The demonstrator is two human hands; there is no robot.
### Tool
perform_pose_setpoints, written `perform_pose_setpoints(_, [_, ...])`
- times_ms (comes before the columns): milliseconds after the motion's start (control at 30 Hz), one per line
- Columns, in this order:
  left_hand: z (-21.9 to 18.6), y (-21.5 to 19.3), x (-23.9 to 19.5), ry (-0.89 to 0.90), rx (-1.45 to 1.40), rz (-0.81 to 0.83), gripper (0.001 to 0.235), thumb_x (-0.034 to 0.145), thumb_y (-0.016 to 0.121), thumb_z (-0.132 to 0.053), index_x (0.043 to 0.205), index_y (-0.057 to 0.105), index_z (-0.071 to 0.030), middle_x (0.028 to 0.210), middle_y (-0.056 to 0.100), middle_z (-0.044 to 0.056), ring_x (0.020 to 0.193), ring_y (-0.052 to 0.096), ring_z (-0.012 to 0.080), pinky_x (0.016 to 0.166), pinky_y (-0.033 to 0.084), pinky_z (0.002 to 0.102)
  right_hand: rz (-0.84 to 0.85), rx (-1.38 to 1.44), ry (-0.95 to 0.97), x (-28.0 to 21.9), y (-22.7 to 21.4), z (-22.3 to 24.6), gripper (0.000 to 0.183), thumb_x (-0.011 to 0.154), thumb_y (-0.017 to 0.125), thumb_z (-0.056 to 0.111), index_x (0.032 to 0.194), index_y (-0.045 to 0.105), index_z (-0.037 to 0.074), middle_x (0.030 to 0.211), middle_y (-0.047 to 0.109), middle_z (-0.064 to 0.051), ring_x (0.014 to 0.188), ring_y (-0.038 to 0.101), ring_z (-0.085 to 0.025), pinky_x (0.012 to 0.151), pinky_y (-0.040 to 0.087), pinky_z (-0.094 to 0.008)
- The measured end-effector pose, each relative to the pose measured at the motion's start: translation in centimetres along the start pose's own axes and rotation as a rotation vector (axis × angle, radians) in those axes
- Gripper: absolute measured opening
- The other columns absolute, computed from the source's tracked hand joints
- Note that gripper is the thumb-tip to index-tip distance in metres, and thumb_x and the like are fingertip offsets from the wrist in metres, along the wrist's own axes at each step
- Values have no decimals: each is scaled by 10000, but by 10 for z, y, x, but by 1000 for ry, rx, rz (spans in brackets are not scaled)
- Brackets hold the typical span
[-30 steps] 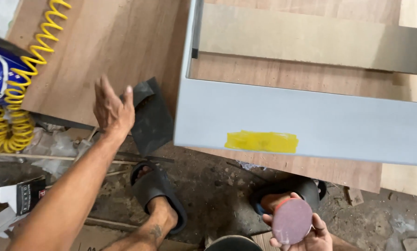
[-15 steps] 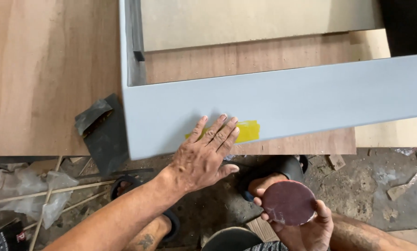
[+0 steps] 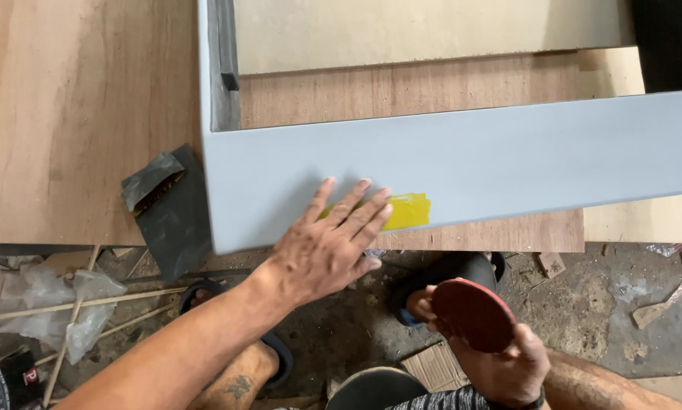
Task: Sanding a patched area on a grey metal frame using a circular sanding disc and sandpaper sheets to smooth the surface.
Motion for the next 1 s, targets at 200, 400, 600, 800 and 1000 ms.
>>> perform_pose_setpoints(200, [37, -18, -22, 71, 75, 90, 689, 997, 472, -274, 1636, 239, -164, 1704, 219, 87, 1571, 240, 339, 1238, 197, 649, -42, -1266, -383, 26, 31, 16, 706, 834, 762, 244, 1468, 499, 77, 1378, 524, -182, 1227, 620, -346, 1076, 556, -545])
perform_pose_setpoints(400, [54, -26, -54, 3, 159, 33, 724, 945, 589, -220, 1622, 337, -178, 1680, 356, 63, 1526, 381, 344, 1185, 317, 696, 4, -2017, -662, 71, 39, 18, 732, 822, 839, 325, 1456, 508, 165, 1609, 351, -260, 1470, 415, -488, 1148, 459, -650])
perform_pose_setpoints(600, [53, -25, -57, -11, 153, 47, 684, 1001, 495, -52, 1642, 283, -161, 1703, 299, 65, 1542, 340, 358, 1220, 297, 663, 29, -2043, -600, 82, 49, 0, 639, 868, 794, 237, 1429, 533, 77, 1588, 353, -295, 1487, 382, -527, 1195, 393, -633])
perform_pose_setpoints(800, [54, -27, -55, -17, 148, 33, 681, 995, 493, -29, 1635, 299, -156, 1696, 319, 67, 1530, 369, 352, 1219, 307, 655, 30, -2054, -670, 89, 29, 17, 681, 871, 831, 250, 1459, 536, 76, 1594, 380, -270, 1482, 412, -493, 1214, 422, -627])
perform_pose_setpoints(1000, [54, -25, -55, -14, 142, 39, 704, 985, 493, -41, 1642, 266, -152, 1702, 287, 68, 1542, 330, 353, 1231, 295, 657, 91, -2038, -629, 82, 30, 21, 688, 860, 813, 231, 1463, 514, 87, 1580, 382, -263, 1483, 406, -503, 1201, 430, -643])
Point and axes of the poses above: each hand's wrist, its own x-axis towards the middle knuckle, its own y-axis out of the palm, z = x × y, the point moved 3 cm from there along x, towards the middle knuckle
